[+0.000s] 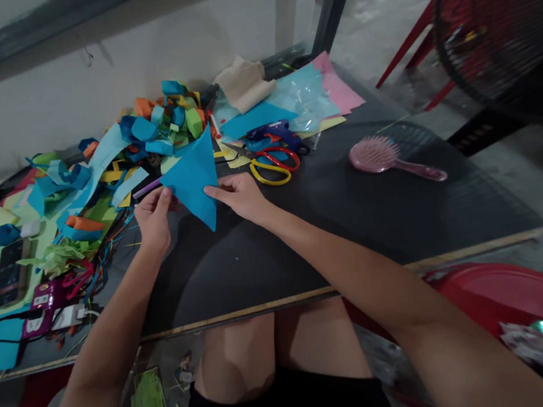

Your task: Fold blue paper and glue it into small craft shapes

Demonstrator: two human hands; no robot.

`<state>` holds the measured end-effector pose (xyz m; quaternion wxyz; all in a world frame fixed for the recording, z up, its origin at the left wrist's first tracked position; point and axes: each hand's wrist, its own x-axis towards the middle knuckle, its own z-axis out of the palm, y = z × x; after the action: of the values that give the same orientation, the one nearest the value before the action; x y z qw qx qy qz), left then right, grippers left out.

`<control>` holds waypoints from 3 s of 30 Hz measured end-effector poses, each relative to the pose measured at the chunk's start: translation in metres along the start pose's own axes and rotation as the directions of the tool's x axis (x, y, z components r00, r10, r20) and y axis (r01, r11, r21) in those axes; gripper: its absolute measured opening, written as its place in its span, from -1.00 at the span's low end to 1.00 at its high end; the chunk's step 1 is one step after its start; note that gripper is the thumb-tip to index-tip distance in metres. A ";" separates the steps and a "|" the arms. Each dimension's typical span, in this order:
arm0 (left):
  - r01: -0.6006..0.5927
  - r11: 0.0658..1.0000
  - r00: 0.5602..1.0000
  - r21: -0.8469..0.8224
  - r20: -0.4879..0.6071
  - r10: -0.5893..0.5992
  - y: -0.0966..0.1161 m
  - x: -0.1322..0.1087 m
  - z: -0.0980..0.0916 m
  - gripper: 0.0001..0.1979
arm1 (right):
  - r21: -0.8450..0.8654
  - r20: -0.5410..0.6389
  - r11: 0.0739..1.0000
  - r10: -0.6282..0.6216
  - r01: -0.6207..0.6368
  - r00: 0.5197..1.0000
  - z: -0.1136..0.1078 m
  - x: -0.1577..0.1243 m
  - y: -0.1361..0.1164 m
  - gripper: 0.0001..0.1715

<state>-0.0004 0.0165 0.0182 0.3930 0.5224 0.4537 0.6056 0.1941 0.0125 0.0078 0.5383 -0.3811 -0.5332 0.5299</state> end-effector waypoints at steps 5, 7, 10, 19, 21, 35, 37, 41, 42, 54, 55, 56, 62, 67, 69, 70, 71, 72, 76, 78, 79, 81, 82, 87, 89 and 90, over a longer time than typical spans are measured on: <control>-0.021 0.999 1.000 0.037 -0.017 0.021 0.001 0.002 -0.004 -0.61 | -0.038 0.051 0.999 -0.004 0.006 0.999 -0.002 0.001 0.007 -0.58; -0.028 0.998 1.000 0.052 -0.012 0.028 0.002 0.002 -0.004 -0.63 | -0.054 0.045 0.998 -0.006 0.008 0.999 -0.002 0.001 0.007 -0.55; -0.048 0.995 0.999 0.086 -0.015 0.050 0.005 0.000 -0.004 -0.64 | -0.030 0.036 0.999 -0.010 0.011 0.999 -0.001 0.001 0.004 -0.53; -0.059 0.991 0.997 0.122 -0.036 0.064 0.011 -0.006 -0.001 -0.63 | -0.115 -0.070 0.981 -0.163 0.154 0.984 -0.001 -0.001 -0.009 -0.35; -0.055 0.991 0.997 0.121 -0.039 0.060 0.010 -0.006 -0.001 -0.63 | -0.133 -0.058 0.977 -0.173 0.164 0.983 -0.001 -0.001 -0.010 -0.29; -0.017 1.000 1.000 0.023 0.011 0.017 0.013 -0.004 0.001 -0.63 | -0.087 -0.069 0.991 -0.112 0.106 0.991 0.000 -0.001 -0.008 -0.40; -0.016 1.000 1.000 0.013 0.007 0.016 0.011 -0.003 0.000 -0.65 | -0.060 -0.061 0.996 -0.073 0.070 0.995 -0.001 0.000 -0.005 -0.42; -0.004 0.999 1.000 0.050 0.006 0.003 0.007 -0.002 -0.001 -0.67 | -0.039 -0.039 0.998 -0.050 0.048 0.998 -0.002 0.001 -0.003 -0.43; 0.000 0.998 1.000 0.062 0.007 0.000 0.006 -0.001 -0.001 -0.68 | -0.044 -0.044 0.997 -0.058 0.056 0.997 -0.002 0.001 -0.003 -0.41; -0.014 0.994 1.000 0.113 0.014 0.013 0.002 0.000 -0.005 -0.72 | -0.073 -0.072 0.987 -0.145 0.140 0.987 -0.005 0.002 -0.002 -0.36; -0.020 0.992 1.000 0.123 0.015 0.018 0.003 0.001 -0.006 -0.72 | -0.051 -0.075 0.991 -0.129 0.125 0.989 -0.005 0.002 -0.001 -0.40; -0.026 0.991 1.000 0.132 0.014 0.025 0.003 0.001 -0.007 -0.72 | -0.039 -0.080 0.992 -0.119 0.116 0.990 -0.005 0.003 -0.001 -0.43; -0.032 0.986 0.999 0.166 0.024 0.028 0.007 0.000 -0.007 -0.74 | -0.035 -0.128 0.993 -0.119 0.115 0.985 -0.008 0.004 -0.001 -0.47; -0.027 0.986 0.998 0.166 0.063 0.017 0.011 -0.003 -0.006 -0.76 | 0.026 -0.141 0.993 -0.111 0.115 0.984 -0.009 0.004 -0.002 -0.45; -0.028 0.984 0.996 0.177 0.084 0.013 0.013 -0.003 -0.006 -0.75 | -0.050 -0.174 0.989 -0.149 0.142 0.973 -0.009 0.005 -0.002 -0.34; -0.029 0.984 0.996 0.178 0.088 0.013 0.014 -0.003 -0.006 -0.74 | -0.067 -0.178 0.987 -0.156 0.147 0.971 -0.010 0.005 -0.002 -0.32; -0.030 0.984 0.996 0.177 0.087 0.014 0.014 -0.003 -0.006 -0.74 | -0.064 -0.178 0.987 -0.154 0.144 0.972 -0.010 0.005 -0.003 -0.32; -0.031 0.984 0.996 0.177 0.084 0.017 0.014 -0.003 -0.006 -0.73 | -0.047 -0.175 0.989 -0.146 0.140 0.974 -0.010 0.005 -0.003 -0.34; -0.039 0.982 0.996 0.186 0.092 0.022 0.013 -0.002 -0.007 -0.72 | -0.004 -0.191 0.987 -0.157 0.159 0.969 -0.010 0.004 -0.007 -0.35; -0.046 0.981 0.994 0.188 0.111 0.025 0.013 -0.002 -0.007 -0.71 | -0.014 -0.211 0.986 -0.164 0.165 0.964 -0.010 0.004 -0.009 -0.32; -0.050 0.981 0.993 0.188 0.116 0.028 0.014 -0.002 -0.007 -0.71 | -0.015 -0.221 0.987 -0.158 0.159 0.962 -0.010 0.004 -0.011 -0.32; -0.048 0.981 0.993 0.190 0.119 0.025 0.014 -0.003 -0.006 -0.70 | -0.012 -0.239 0.990 -0.142 0.143 0.961 -0.009 0.004 -0.013 -0.32; -0.042 0.981 0.993 0.191 0.118 0.019 0.015 -0.003 -0.006 -0.70 | -0.014 -0.248 0.990 -0.142 0.143 0.958 -0.009 0.004 -0.014 -0.33; -0.025 0.982 0.991 0.190 0.135 -0.001 0.015 -0.003 -0.006 -0.75 | -0.038 -0.286 0.987 -0.162 0.157 0.944 -0.012 0.006 -0.013 -0.29; -0.027 0.982 0.990 0.188 0.139 0.001 0.015 -0.003 -0.006 -0.76 | -0.012 -0.296 0.989 -0.142 0.145 0.945 -0.013 0.007 -0.012 -0.33; -0.030 0.982 0.991 0.188 0.137 0.004 0.015 -0.002 -0.007 -0.76 | 0.003 -0.300 0.990 -0.135 0.142 0.944 -0.014 0.007 -0.011 -0.36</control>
<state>-0.0067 0.0093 0.0312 0.3664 0.6013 0.4770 0.5260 0.2086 0.0203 0.0181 0.6532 -0.4119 -0.4645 0.4336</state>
